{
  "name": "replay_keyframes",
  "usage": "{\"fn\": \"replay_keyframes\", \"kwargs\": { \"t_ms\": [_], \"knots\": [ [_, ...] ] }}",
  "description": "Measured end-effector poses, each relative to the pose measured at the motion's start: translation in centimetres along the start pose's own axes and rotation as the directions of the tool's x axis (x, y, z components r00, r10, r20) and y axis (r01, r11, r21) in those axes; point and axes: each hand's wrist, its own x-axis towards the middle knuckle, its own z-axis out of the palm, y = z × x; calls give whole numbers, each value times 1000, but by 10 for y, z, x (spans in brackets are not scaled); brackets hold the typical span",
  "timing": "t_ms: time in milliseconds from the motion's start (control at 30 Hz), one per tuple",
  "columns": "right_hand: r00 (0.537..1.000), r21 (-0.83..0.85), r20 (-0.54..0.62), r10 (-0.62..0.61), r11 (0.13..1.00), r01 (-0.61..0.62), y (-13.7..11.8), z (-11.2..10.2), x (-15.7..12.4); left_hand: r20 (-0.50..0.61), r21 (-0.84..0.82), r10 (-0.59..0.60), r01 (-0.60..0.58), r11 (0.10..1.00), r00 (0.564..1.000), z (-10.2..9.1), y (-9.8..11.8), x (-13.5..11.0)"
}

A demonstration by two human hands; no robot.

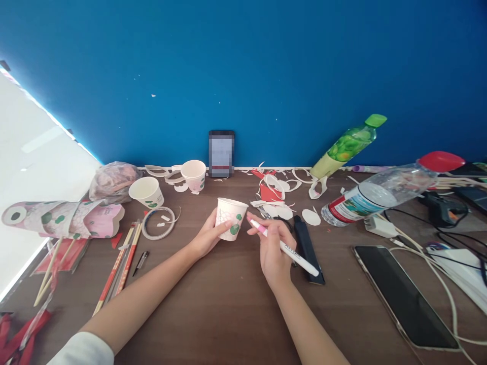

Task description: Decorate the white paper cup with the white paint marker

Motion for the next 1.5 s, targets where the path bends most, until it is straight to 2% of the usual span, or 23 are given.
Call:
{"fn": "replay_keyframes", "kwargs": {
  "t_ms": [133, 233, 367, 500, 1133, 1500],
  "knots": [
    [993, -88, -115, -9, 996, -1, 0, -3, 1, -6, -41, -9, 9, 999, 1000, -1, -2, 2],
    [998, -53, -59, -17, 998, 14, -2, -3, 1, 26, -54, -10, 11, 998, 1000, 0, 0, 2],
    [995, -55, 39, -88, 994, 91, -5, 0, 1, 41, -34, -6, 7, 999, 999, 1, 0, 3],
    [990, -70, 68, -123, 989, 128, -6, 2, 0, 57, -25, 4, -3, 1000, 998, 1, 0, 3],
    [997, -142, 37, -72, 987, 77, -8, 6, -4, 46, 18, 15, -15, 1000, 999, 1, 0, 1],
    [999, -103, 13, -42, 994, 43, -8, 7, -3, 74, 3, 24, -24, 1000, 997, -2, -4, 2]
  ]
}}
